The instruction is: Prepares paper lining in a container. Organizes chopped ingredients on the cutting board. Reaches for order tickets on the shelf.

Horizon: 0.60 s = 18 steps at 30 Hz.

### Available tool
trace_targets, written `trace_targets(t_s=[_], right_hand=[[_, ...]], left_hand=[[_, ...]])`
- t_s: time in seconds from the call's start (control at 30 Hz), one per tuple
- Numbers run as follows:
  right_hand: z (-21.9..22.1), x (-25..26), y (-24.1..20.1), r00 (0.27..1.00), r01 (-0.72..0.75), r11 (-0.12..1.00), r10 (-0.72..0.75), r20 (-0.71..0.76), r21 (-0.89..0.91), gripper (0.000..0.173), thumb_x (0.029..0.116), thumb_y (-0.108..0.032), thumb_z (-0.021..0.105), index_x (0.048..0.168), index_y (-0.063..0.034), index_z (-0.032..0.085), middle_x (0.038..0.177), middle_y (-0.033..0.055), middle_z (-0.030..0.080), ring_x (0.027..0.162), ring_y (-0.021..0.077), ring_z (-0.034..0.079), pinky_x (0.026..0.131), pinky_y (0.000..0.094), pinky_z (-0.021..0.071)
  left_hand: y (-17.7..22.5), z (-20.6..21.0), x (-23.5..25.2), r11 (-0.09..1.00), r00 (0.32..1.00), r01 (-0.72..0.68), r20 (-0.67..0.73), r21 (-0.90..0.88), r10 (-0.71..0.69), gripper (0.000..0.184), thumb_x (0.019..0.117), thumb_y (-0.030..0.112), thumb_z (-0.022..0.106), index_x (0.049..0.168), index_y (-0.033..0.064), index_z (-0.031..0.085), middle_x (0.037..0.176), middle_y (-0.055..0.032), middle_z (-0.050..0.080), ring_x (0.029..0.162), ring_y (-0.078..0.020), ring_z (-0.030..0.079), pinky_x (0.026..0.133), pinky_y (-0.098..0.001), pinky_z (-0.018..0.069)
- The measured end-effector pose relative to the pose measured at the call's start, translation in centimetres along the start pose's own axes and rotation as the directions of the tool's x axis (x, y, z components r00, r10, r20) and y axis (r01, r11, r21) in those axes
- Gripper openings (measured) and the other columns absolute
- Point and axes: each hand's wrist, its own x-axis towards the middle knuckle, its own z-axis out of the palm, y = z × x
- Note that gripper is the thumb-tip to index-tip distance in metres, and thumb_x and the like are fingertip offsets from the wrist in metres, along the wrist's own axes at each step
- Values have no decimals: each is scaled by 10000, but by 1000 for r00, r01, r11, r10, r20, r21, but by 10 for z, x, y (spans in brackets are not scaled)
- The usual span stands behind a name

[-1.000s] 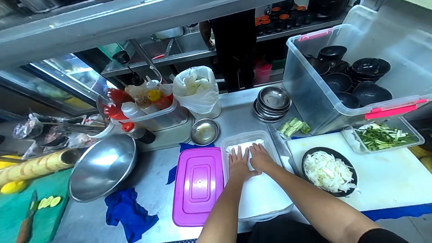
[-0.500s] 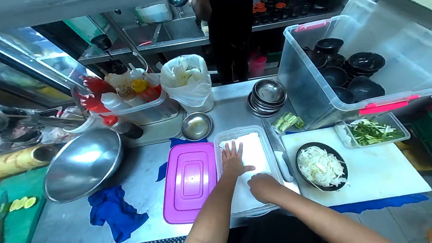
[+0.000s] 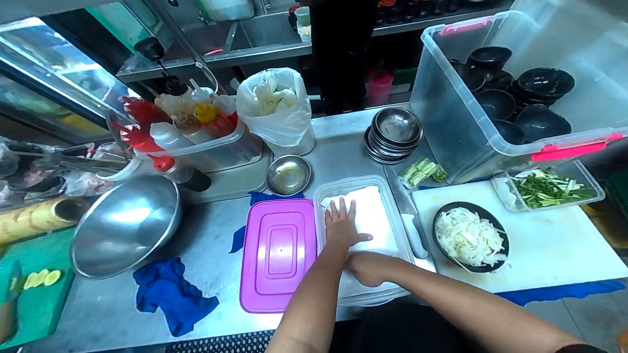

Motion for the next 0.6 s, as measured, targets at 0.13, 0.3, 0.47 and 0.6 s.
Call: trace_targets(t_s=[0.13, 0.3, 0.47, 0.6], right_hand=[[-1, -2, -14, 982, 17, 994, 4, 191, -104, 242, 981, -112, 588, 1185, -32, 691, 1194, 244, 662, 1141, 454, 628, 906, 702, 487], [2, 5, -11, 999, 21, 999, -19, 43, -50, 326, 946, -68, 594, 1264, -11, 642, 1221, 269, 640, 1162, 468, 610, 933, 695, 480], [-4, -2, -26, 975, 13, 992, 15, 223, -123, 342, 919, -66, 651, 1261, -58, 669, 1226, 268, 644, 1134, 490, 617, 879, 728, 478], [0, 6, -16, 997, 1, 1000, 0, 76, -14, 337, 966, -76, 580, 1295, -36, 640, 1244, 263, 640, 1167, 466, 615, 932, 700, 478]], left_hand=[[-1, 0, 1, 1000, 1000, 7, 11, 15, -7, 1334, 660, 912, 638, 1656, 326, -29, 1717, -117, -134, 1564, -426, -90, 1225, -645, 75], [-3, 5, 1, 1000, 999, -17, -43, 1, 17, 1307, 676, 896, 646, 1661, 311, 16, 1719, -135, -101, 1563, -442, -57, 1216, -673, 77], [-3, 6, 4, 1000, 1000, -8, -26, 26, 9, 1329, 661, 934, 606, 1658, 317, -23, 1717, -131, -120, 1564, -430, -83, 1220, -659, 68], [-1, 2, 5, 999, 1000, 0, -14, 42, 1, 1323, 669, 934, 599, 1656, 320, -33, 1716, -128, -131, 1566, -421, -88, 1224, -648, 73]])
